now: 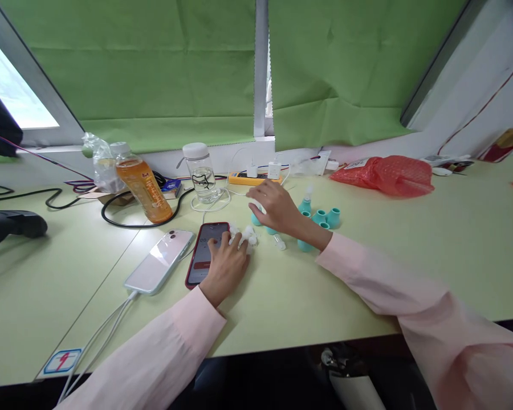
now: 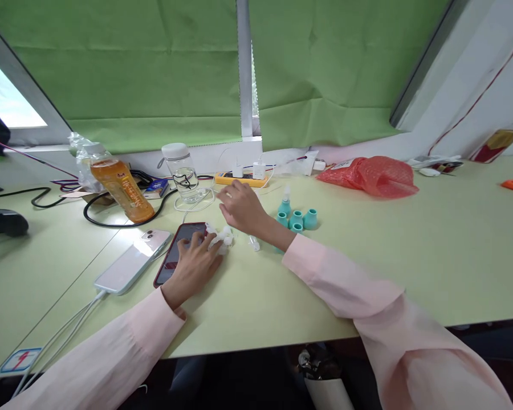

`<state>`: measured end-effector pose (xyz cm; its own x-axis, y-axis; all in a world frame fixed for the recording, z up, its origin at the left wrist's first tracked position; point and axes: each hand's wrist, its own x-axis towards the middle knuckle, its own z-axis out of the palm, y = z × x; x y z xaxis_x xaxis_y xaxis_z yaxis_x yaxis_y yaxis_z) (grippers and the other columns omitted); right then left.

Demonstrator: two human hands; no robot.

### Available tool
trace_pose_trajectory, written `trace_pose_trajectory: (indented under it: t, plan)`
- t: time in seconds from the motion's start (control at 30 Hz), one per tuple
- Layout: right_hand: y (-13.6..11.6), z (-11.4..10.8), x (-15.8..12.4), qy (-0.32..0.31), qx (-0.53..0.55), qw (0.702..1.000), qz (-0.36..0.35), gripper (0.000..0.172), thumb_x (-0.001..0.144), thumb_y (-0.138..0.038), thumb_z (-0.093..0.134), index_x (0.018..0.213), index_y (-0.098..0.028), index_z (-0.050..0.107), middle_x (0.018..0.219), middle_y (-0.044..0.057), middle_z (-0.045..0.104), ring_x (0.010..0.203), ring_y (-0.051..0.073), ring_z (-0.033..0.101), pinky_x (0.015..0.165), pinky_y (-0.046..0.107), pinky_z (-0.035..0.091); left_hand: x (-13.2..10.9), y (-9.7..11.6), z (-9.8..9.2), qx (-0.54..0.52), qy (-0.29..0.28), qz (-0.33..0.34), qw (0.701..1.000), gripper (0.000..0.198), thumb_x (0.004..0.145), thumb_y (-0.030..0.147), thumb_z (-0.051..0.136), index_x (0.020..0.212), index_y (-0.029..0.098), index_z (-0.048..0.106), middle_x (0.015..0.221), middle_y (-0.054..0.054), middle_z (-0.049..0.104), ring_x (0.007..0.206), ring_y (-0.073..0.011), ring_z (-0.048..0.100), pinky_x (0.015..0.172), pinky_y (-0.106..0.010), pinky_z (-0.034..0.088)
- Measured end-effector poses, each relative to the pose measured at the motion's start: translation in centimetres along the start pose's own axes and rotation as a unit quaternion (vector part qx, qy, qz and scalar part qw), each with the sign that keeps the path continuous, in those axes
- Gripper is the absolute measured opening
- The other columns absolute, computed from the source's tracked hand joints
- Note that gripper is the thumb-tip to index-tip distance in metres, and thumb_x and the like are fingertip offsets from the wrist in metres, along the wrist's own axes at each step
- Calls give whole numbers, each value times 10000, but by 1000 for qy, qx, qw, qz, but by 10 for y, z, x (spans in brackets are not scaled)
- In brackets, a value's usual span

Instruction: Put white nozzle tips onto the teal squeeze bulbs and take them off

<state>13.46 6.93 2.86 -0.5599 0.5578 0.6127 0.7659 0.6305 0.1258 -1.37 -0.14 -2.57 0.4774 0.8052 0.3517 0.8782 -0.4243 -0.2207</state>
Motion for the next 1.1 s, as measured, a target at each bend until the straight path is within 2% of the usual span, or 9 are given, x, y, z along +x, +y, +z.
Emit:
trace_pose_trajectory:
  t: [0.1, 0.23, 0.37, 0.47, 0.6, 0.7, 0.8, 0.9, 1.1]
  plan:
    - [-14, 7, -24, -52, 39, 994, -89, 209, 802, -133, 377, 856, -113, 577, 781, 92, 564, 818, 197, 470, 670, 288, 386, 1, 1, 1, 7, 1, -1, 1000, 185, 784, 206, 405, 898, 169, 546, 1017, -112, 501, 955, -312, 379, 679, -473, 326]
    - [-23, 29, -52, -130, 69, 986, -75, 198, 787, -116, 405, 938, -116, 533, 875, 100, 547, 844, 191, 484, 668, 288, 411, 2, 0, -1, -8, 9, -6, 1000, 174, 769, 185, 424, 906, 169, 531, 961, -108, 519, 933, -294, 396, 691, -466, 329]
    - [-19, 40, -60, -159, 97, 980, -63, 193, 797, -102, 381, 933, -117, 518, 862, 94, 550, 809, 184, 510, 663, 294, 428, 2, -1, -1, -39, -1, 0, 999, 198, 764, 147, 433, 942, 187, 510, 868, -85, 562, 905, -273, 419, 718, -474, 317]
    - [-16, 36, -61, -139, 124, 982, -40, 191, 803, -137, 397, 951, -126, 517, 851, 93, 551, 791, 190, 521, 645, 303, 438, 1, -2, 1, -45, 1, 1, 999, 248, 777, 138, 416, 1002, 209, 490, 862, -78, 575, 920, -271, 420, 740, -484, 302]
    - [-17, 27, -72, -59, 203, 977, 22, 229, 817, -190, 404, 1027, -153, 485, 877, 79, 547, 712, 156, 528, 656, 314, 451, 1, -3, 4, -29, -5, 5, 1000, 255, 785, 149, 396, 1011, 206, 499, 859, -89, 569, 917, -272, 421, 705, -430, 336]
    - [-22, 21, -87, -21, 296, 951, 90, 239, 805, -218, 432, 1038, -180, 471, 821, 42, 545, 610, 111, 514, 600, 275, 474, 1, -2, 6, -22, -9, -2, 1000, 235, 770, 151, 404, 967, 189, 527, 893, -101, 548, 901, -272, 418, 662, -381, 361]
    - [-26, 15, -100, -25, 373, 914, 157, 244, 758, -228, 498, 997, -180, 478, 767, 23, 541, 609, 103, 524, 545, 233, 494, 1, -1, 7, -25, -8, -3, 1000, 255, 760, 141, 407, 981, 185, 526, 949, -109, 525, 916, -270, 408, 668, -372, 372]
    - [-25, 9, -103, -18, 397, 899, 185, 218, 717, -228, 543, 924, -170, 511, 761, 24, 559, 619, 105, 536, 563, 238, 509, 1, 1, 5, -34, 0, 1, 999, 293, 780, 160, 394, 1055, 184, 492, 1019, -112, 507, 952, -273, 393, 685, -372, 379]
    - [-23, 6, -99, 4, 396, 898, 194, 176, 736, -243, 516, 891, -166, 552, 762, 34, 585, 668, 122, 558, 594, 253, 512, -1, 6, 4, -22, 26, 99, 994, 365, 838, 195, 318, 1199, 210, 371, 1246, -69, 403, 1088, -272, 337, 839, -454, 312]
